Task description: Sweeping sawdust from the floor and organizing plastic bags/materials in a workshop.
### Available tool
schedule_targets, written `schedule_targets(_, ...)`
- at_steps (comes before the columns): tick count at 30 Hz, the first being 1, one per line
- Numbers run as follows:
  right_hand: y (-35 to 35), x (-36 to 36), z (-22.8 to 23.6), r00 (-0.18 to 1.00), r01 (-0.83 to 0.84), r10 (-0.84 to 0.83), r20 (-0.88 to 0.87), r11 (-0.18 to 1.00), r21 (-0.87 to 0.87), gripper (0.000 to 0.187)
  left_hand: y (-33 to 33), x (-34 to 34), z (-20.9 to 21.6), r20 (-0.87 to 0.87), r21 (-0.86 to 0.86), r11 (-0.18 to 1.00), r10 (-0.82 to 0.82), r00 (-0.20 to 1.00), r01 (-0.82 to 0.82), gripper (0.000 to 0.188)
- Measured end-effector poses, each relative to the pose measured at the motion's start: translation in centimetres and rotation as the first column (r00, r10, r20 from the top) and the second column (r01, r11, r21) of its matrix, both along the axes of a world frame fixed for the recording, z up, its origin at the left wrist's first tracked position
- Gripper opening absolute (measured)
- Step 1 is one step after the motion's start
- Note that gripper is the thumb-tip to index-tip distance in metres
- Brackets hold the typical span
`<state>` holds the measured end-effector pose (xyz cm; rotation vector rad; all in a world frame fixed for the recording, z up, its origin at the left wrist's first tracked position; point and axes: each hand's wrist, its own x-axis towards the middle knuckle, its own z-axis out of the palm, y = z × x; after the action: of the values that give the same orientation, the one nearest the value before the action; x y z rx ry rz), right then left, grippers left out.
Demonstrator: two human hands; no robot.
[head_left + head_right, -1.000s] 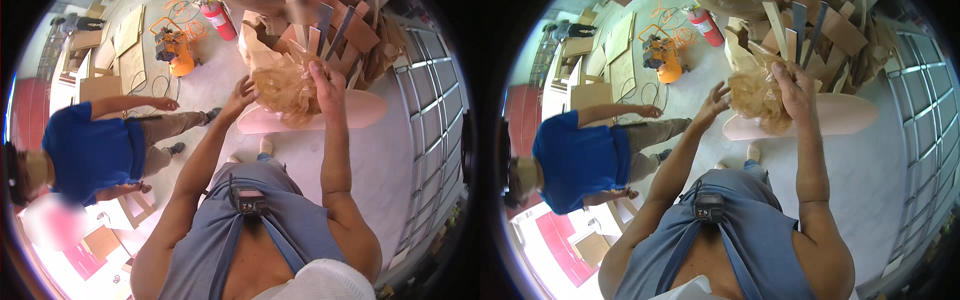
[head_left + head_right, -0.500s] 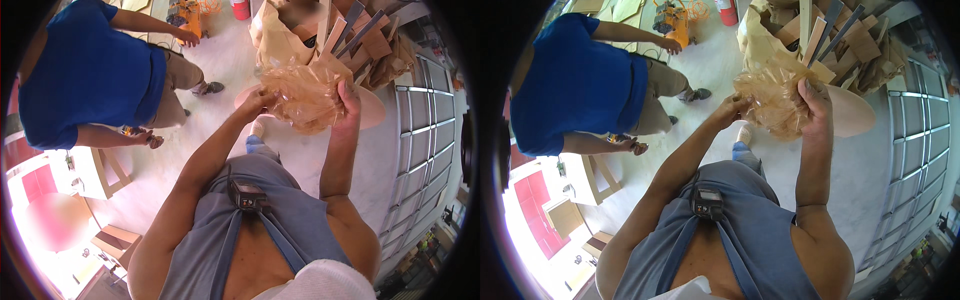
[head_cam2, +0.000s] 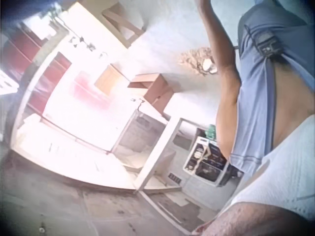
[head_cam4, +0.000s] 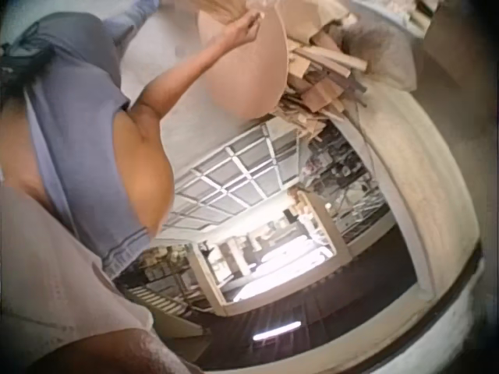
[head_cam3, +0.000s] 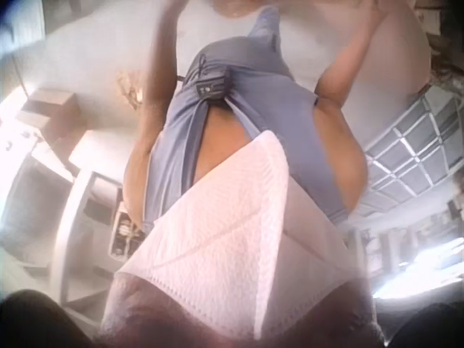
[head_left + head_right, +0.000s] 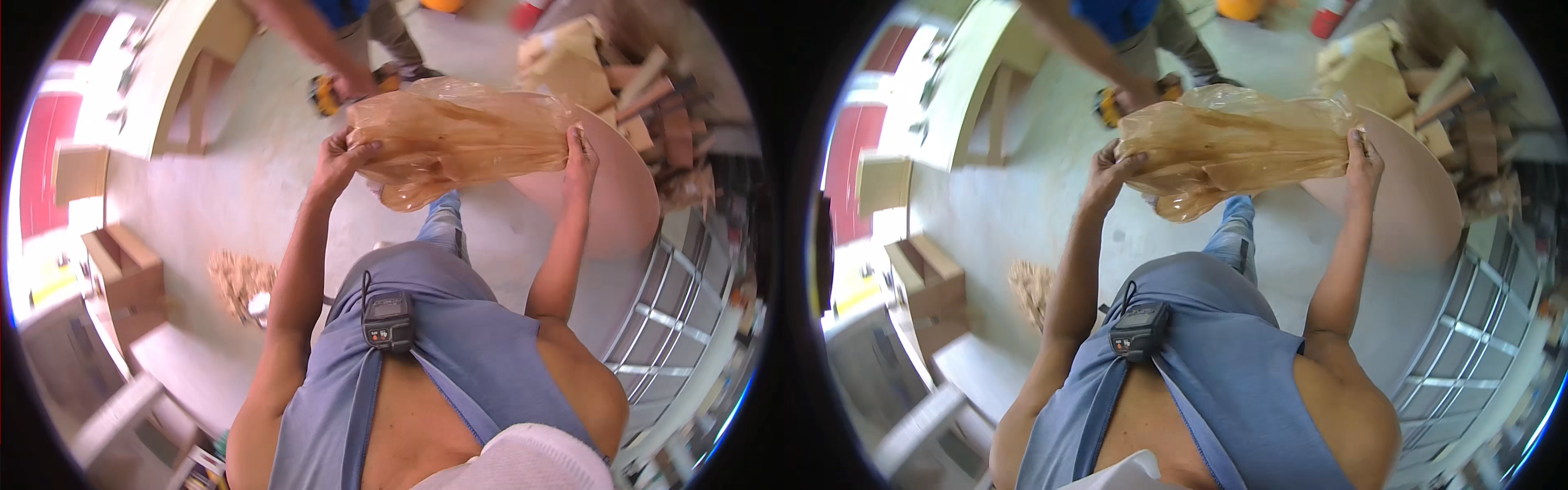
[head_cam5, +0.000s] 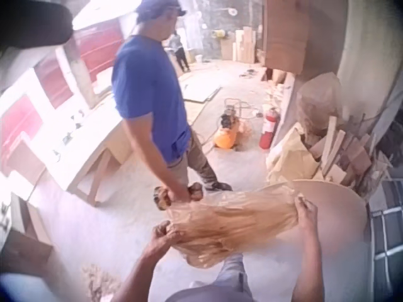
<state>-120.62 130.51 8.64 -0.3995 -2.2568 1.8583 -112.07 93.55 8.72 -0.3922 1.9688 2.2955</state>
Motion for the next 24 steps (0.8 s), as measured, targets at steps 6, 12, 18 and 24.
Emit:
schedule_targets(6,-14.6,2.6,1.3,0.702,-0.712,0.603,0.379,0.601,0.362,0.024,-11.0,17.2,3.1,-0.268,0.050,0.851,0.515,0.814,-0.522,0.012)
schedule_targets(12,-32.0,9.8,8.2,0.189,-0.756,0.966,-0.177,0.258,0.601,0.067,-14.0,27.6,6.5,-0.380,0.117,0.771,0.617,0.689,-0.625,0.021)
schedule_targets(18,-45.0,16.6,7.2,-0.279,-0.918,0.956,0.086,-0.292,0.269,0.040,-13.0,31.5,10.5,-0.371,-0.036,0.541,0.774,0.514,-0.840,0.014)
schedule_targets(24,-46.8,12.4,11.3,-0.083,-0.856,0.914,-0.397,-0.270,-0.441,0.015,-14.5,37.2,7.6,-0.266,-0.701,0.319,0.713,0.649,-0.638,0.094)
